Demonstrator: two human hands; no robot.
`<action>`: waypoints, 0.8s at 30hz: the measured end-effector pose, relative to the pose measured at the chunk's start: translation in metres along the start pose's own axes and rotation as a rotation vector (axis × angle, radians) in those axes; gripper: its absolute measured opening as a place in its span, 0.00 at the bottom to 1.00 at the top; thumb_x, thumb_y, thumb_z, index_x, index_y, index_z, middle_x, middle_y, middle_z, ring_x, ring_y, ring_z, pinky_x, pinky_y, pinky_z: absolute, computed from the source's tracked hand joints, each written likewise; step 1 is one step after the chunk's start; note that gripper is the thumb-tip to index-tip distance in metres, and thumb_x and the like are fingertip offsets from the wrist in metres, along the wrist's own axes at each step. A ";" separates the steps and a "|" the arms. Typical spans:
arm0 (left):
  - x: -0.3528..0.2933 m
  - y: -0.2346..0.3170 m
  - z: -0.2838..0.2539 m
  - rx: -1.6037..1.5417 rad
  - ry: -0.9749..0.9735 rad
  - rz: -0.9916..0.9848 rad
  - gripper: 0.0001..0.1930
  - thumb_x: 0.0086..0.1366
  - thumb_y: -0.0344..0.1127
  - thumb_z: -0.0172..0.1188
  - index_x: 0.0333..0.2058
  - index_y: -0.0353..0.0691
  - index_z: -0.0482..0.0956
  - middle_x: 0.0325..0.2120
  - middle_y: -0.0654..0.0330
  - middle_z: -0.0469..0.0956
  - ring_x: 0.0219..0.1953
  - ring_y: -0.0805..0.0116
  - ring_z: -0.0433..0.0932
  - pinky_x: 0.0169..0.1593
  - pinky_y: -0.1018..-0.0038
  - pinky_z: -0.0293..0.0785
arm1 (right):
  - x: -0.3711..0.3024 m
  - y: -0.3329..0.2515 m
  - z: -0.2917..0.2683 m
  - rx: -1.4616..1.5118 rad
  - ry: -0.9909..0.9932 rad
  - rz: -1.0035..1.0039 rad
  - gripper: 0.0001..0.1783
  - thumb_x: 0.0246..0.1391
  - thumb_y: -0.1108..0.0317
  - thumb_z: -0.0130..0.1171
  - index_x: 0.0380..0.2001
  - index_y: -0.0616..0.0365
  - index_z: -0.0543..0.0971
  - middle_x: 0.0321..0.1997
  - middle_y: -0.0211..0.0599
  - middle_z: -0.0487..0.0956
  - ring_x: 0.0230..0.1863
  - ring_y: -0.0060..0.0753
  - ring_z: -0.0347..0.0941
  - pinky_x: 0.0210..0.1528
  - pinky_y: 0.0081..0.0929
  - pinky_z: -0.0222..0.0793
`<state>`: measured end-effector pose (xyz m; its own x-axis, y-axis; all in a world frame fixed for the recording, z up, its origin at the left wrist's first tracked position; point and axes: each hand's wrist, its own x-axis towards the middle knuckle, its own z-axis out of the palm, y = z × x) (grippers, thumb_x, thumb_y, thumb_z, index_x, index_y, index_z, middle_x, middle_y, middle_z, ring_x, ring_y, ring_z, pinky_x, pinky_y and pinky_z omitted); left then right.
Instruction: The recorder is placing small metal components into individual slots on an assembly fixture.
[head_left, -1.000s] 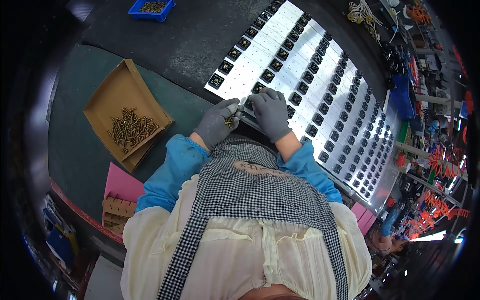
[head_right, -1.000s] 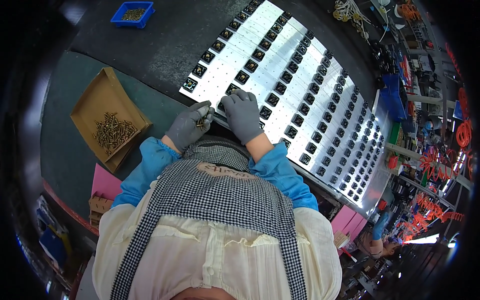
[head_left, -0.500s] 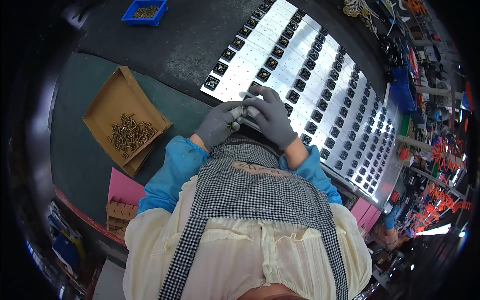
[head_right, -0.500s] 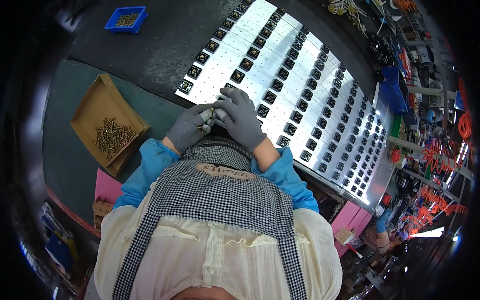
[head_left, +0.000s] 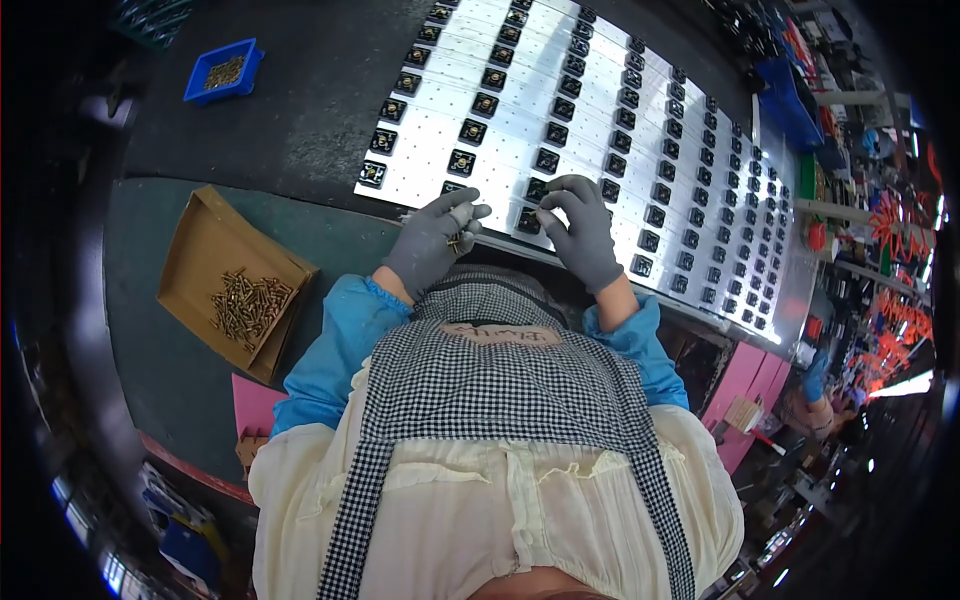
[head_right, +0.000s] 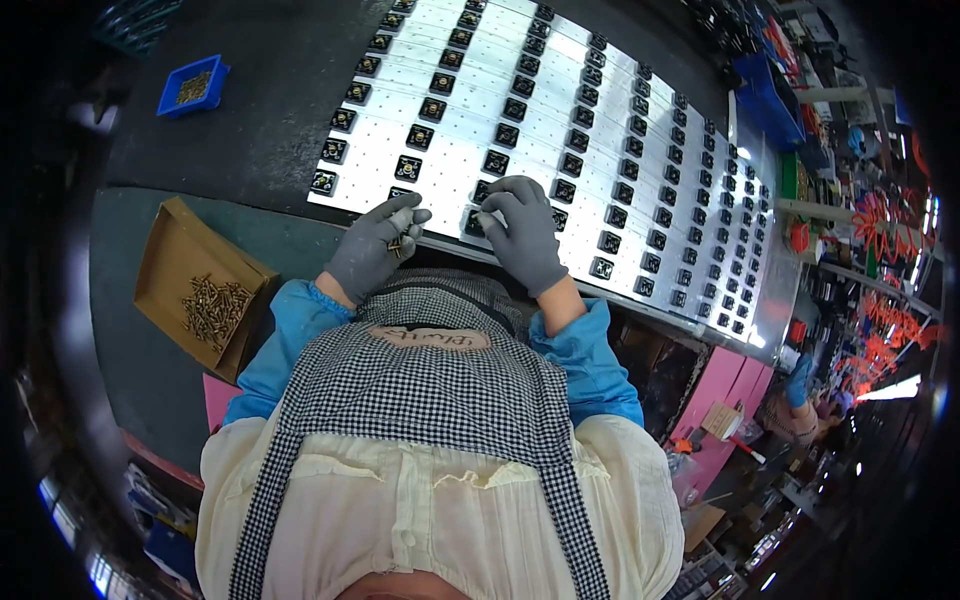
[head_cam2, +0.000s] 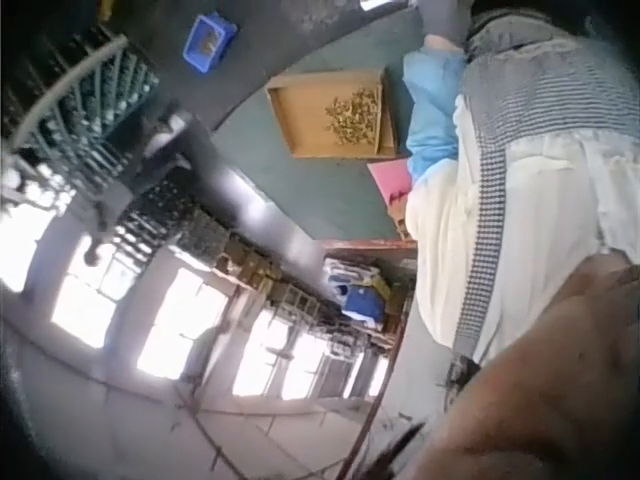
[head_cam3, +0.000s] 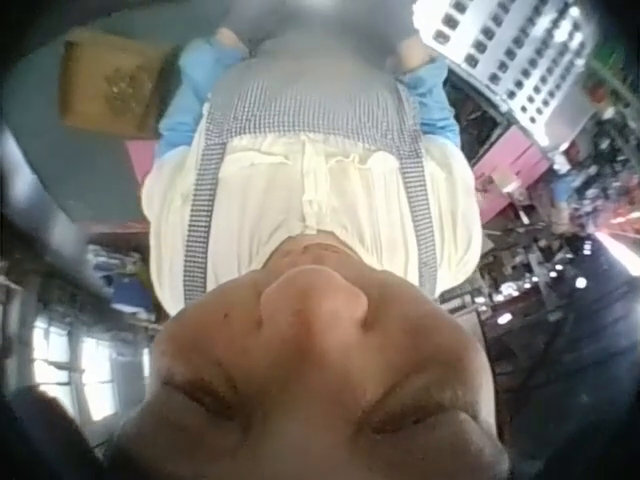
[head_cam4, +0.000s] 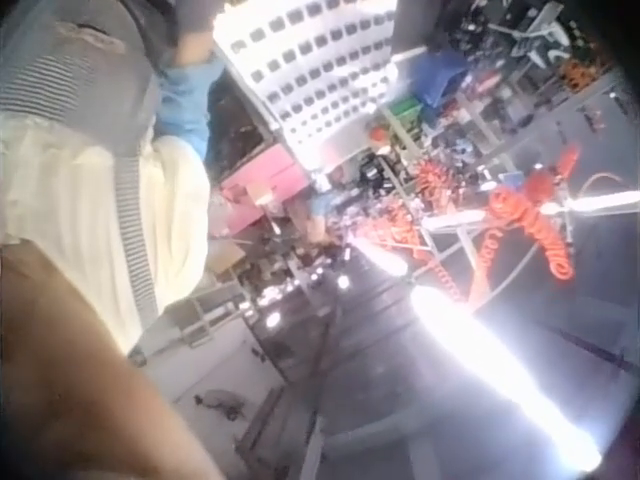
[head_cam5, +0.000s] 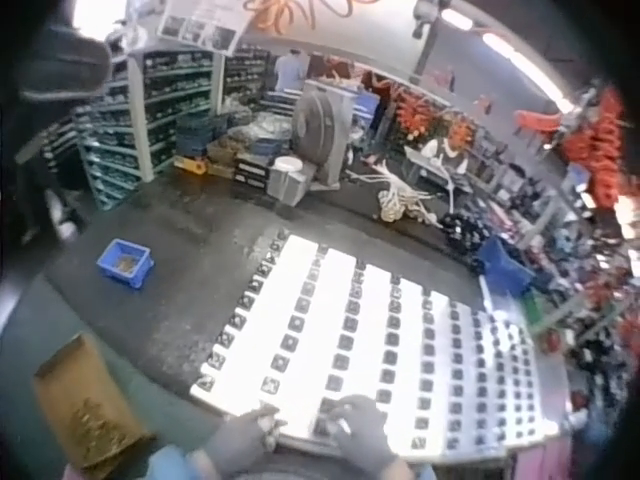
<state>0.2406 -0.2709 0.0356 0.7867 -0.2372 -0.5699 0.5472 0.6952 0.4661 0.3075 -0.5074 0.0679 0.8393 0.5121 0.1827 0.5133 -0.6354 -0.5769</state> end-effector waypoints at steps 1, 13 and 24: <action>0.003 -0.002 0.000 0.009 -0.003 -0.011 0.18 0.73 0.28 0.50 0.59 0.32 0.69 0.49 0.50 0.77 0.39 0.76 0.75 0.40 0.85 0.77 | -0.008 0.005 0.003 0.001 0.008 0.012 0.06 0.49 0.71 0.62 0.31 0.58 0.78 0.45 0.39 0.76 0.51 0.47 0.70 0.52 0.41 0.68; 0.014 -0.024 0.003 0.090 -0.098 0.026 0.15 0.73 0.26 0.47 0.56 0.27 0.68 0.53 0.47 0.75 0.50 0.65 0.78 0.49 0.80 0.80 | -0.029 0.013 0.025 -0.206 0.109 0.040 0.08 0.48 0.70 0.63 0.33 0.55 0.77 0.45 0.38 0.76 0.52 0.48 0.70 0.54 0.46 0.65; 0.024 -0.030 0.013 -0.036 -0.029 -0.179 0.15 0.75 0.35 0.49 0.55 0.34 0.72 0.41 0.61 0.76 0.38 0.78 0.75 0.39 0.84 0.77 | -0.023 -0.007 0.017 -0.389 0.112 0.017 0.11 0.50 0.64 0.64 0.36 0.55 0.80 0.52 0.35 0.76 0.57 0.47 0.70 0.56 0.47 0.64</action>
<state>0.2468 -0.3064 0.0171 0.6856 -0.3788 -0.6217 0.6694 0.6638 0.3337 0.2812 -0.5047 0.0546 0.8514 0.4471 0.2740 0.5108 -0.8254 -0.2404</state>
